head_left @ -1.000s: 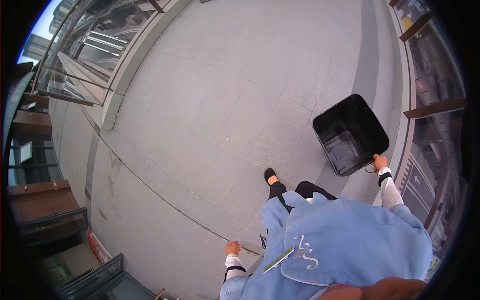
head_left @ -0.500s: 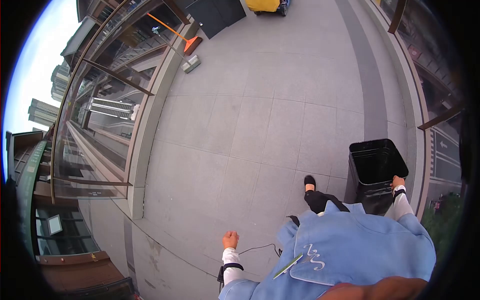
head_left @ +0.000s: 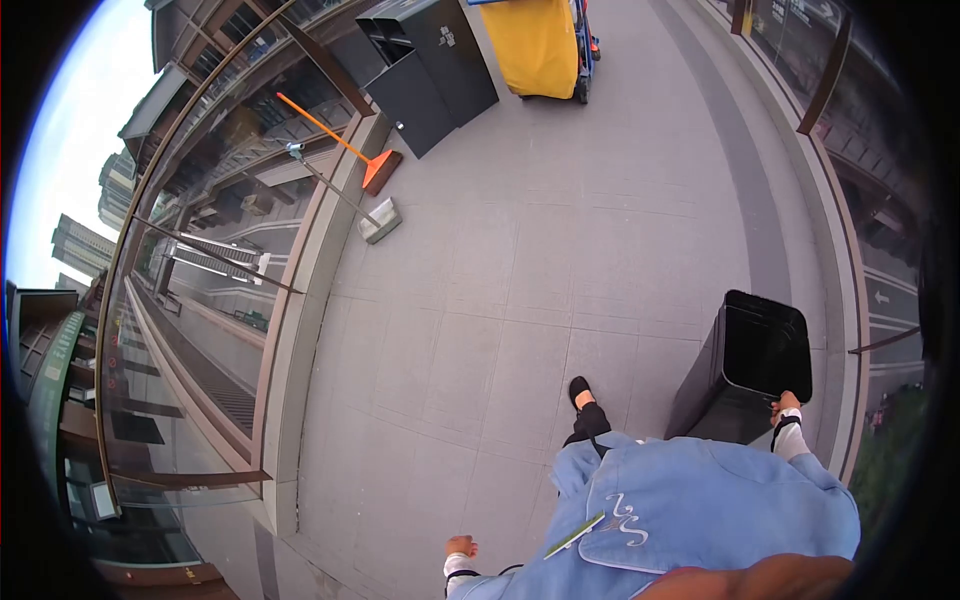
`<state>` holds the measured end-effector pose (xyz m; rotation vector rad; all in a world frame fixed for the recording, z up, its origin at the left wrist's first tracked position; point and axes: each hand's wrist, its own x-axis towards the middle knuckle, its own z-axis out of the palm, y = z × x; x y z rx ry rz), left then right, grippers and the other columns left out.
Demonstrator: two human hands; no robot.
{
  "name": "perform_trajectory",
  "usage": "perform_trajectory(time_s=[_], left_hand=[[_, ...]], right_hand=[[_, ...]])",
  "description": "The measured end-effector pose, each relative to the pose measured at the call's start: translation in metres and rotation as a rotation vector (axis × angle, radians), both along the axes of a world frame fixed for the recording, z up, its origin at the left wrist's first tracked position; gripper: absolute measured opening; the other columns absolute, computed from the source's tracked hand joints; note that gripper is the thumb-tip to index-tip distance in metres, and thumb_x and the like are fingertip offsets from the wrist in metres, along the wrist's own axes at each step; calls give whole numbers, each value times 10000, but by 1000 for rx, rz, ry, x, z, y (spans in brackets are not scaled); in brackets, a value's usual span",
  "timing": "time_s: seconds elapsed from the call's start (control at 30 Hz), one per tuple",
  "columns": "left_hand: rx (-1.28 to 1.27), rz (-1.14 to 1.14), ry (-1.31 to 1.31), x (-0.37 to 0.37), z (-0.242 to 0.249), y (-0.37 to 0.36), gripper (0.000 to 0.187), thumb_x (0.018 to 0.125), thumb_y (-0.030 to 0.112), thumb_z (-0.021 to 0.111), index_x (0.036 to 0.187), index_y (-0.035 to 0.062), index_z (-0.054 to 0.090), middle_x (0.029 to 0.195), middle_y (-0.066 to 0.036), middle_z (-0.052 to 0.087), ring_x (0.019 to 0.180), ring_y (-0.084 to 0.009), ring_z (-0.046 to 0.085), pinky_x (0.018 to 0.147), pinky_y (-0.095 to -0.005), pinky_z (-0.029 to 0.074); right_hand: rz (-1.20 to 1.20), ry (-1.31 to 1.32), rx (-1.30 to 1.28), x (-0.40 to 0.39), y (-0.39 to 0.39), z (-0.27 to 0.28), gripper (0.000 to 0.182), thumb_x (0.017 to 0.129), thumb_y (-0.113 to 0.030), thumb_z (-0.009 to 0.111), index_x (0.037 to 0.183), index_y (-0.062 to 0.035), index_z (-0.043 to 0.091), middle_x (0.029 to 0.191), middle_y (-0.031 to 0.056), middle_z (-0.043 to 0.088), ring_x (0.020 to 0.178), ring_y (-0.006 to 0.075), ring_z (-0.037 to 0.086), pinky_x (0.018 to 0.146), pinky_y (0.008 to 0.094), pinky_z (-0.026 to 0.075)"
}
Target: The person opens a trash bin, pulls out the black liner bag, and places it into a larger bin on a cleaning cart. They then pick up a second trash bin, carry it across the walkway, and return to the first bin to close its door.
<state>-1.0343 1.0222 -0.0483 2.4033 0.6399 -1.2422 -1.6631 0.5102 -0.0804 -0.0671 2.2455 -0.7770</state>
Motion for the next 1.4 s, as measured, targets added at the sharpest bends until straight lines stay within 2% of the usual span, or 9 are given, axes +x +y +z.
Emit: perform_trajectory(time_s=[0.1,0.23,0.43,0.63,0.77,1.0,1.17,1.3,1.4], left_hand=[[-173,-87,-121,121,4,-135,116,680,117,486,653,26,553,523,-93,542,388,-171,489,357,-277,389],[-450,-687,-581,255,41,-348,179,715,163,514,720,-10,558,568,-64,550,490,-117,507,465,-250,410],[-761,-712,-668,320,131,-587,191,747,183,507,767,-1,555,624,-55,563,580,-106,517,544,-243,419],[-268,-768,-402,361,40,-547,225,693,251,534,762,44,586,702,-129,594,671,-243,577,624,-322,445],[-142,162,-139,344,49,-504,137,706,138,499,780,24,518,570,-89,554,422,-170,495,362,-292,390],[81,292,36,430,59,-564,163,741,150,481,796,2,516,623,-122,563,469,-200,527,381,-322,421],[-103,90,-120,606,38,-755,105,722,125,494,725,21,507,569,-90,552,448,-158,506,374,-287,401],[-472,-654,-455,739,64,-956,173,752,183,513,755,16,557,604,-55,560,514,-107,505,477,-226,401],[-566,-841,-614,792,116,-1104,186,741,175,519,787,0,562,666,-101,580,598,-162,552,575,-276,434]], right_hand=[[-52,-97,-43,60,-76,4,132,696,-248,468,679,-120,444,467,43,415,384,128,307,372,279,236],[-67,-117,-166,161,-174,39,146,693,-253,470,644,-117,455,460,33,411,381,113,299,373,270,226],[-112,-143,-206,284,-365,27,186,694,-256,482,611,-96,438,459,28,416,362,113,325,369,267,237],[-8,-144,-228,438,-542,38,126,692,-208,464,670,-90,424,514,55,436,386,123,348,363,253,244],[-40,-245,-262,495,-649,14,116,685,-190,440,735,-85,450,564,69,452,449,136,378,387,256,267],[-168,-325,-346,613,-754,2,116,723,-200,459,727,-87,435,601,54,446,465,118,363,400,230,293],[-320,-364,-382,684,-810,-32,100,730,-180,458,702,-85,443,566,39,443,440,114,358,403,235,280],[-323,-446,-402,746,-818,-34,121,718,-104,433,824,-142,478,583,-24,467,499,90,405,536,273,333],[-372,-484,-406,792,-840,-76,226,715,-49,427,877,-202,458,658,-39,505,529,88,420,538,269,341]])
